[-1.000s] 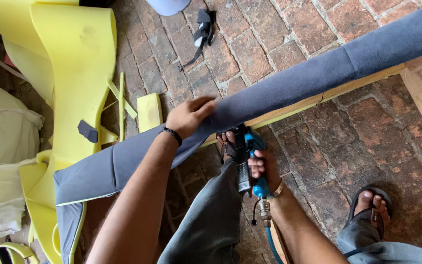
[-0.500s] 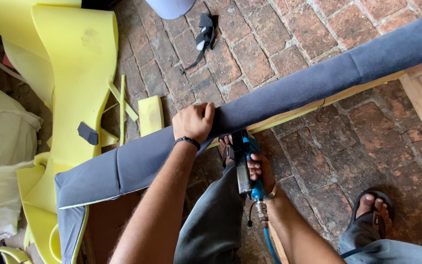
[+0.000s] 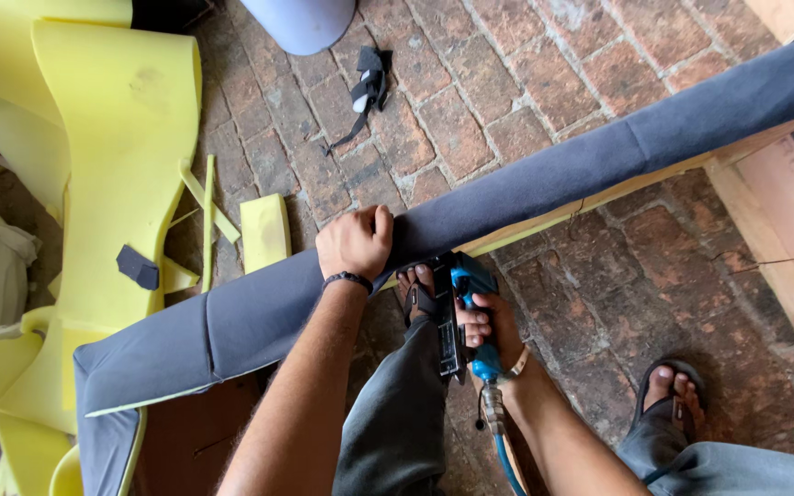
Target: The person staples dark fabric onto a wooden sofa frame using a pneumatic staple gun. They pull and smooth the fabric over the frame edges and corners, then secure it with staples along the sides and corners.
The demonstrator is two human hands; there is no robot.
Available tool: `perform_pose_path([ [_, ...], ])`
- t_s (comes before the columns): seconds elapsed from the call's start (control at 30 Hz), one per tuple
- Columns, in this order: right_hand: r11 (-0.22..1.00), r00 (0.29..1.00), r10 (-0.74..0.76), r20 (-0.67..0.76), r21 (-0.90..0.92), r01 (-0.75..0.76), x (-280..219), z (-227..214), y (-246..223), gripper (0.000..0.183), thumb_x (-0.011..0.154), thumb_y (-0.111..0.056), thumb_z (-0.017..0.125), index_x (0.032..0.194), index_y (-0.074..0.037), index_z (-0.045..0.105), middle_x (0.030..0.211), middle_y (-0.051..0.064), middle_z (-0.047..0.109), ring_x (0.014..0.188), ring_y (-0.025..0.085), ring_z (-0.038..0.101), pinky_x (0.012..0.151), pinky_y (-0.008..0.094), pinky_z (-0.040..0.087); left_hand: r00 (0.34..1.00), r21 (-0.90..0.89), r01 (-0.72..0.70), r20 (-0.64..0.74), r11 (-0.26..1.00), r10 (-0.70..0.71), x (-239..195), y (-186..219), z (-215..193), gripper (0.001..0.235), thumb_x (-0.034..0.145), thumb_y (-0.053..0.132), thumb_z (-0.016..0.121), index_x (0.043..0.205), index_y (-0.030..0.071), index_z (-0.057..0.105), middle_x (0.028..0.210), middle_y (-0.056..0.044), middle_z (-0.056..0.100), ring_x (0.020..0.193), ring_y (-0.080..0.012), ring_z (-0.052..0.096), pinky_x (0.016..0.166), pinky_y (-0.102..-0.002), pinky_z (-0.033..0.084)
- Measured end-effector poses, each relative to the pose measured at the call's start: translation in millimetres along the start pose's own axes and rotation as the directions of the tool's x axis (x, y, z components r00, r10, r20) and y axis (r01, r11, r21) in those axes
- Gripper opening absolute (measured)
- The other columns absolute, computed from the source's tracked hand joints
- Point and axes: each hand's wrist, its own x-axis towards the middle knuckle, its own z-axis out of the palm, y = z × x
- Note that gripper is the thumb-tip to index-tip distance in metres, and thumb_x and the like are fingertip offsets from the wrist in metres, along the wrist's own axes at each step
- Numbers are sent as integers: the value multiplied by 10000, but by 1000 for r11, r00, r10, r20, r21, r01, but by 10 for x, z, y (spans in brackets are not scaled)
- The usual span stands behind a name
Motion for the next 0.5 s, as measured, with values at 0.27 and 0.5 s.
perform_pose_path([
  [0.27,974,960,-59,-274,-225,-4,-232,513,53,374,907,-252,699,1205,-37,632,633,-67,538,512,48,518,530,243,498,1000,-37,-12,16,999,13,-38,21,-46,403,907,462,501,962,200,803,854,-173,749,829,-362,719,783,-480,555],
  [0.5,665,658,-350,-666,-672,-327,-21,1305,276,331,811,-278,656,1055,-61,709,534,3,535,439,121,531,438,320,509,982,-188,-177,39,966,187,-296,-554,-274,400,882,471,566,1135,238,770,1101,-101,752,1065,-326,678,961,-466,475],
])
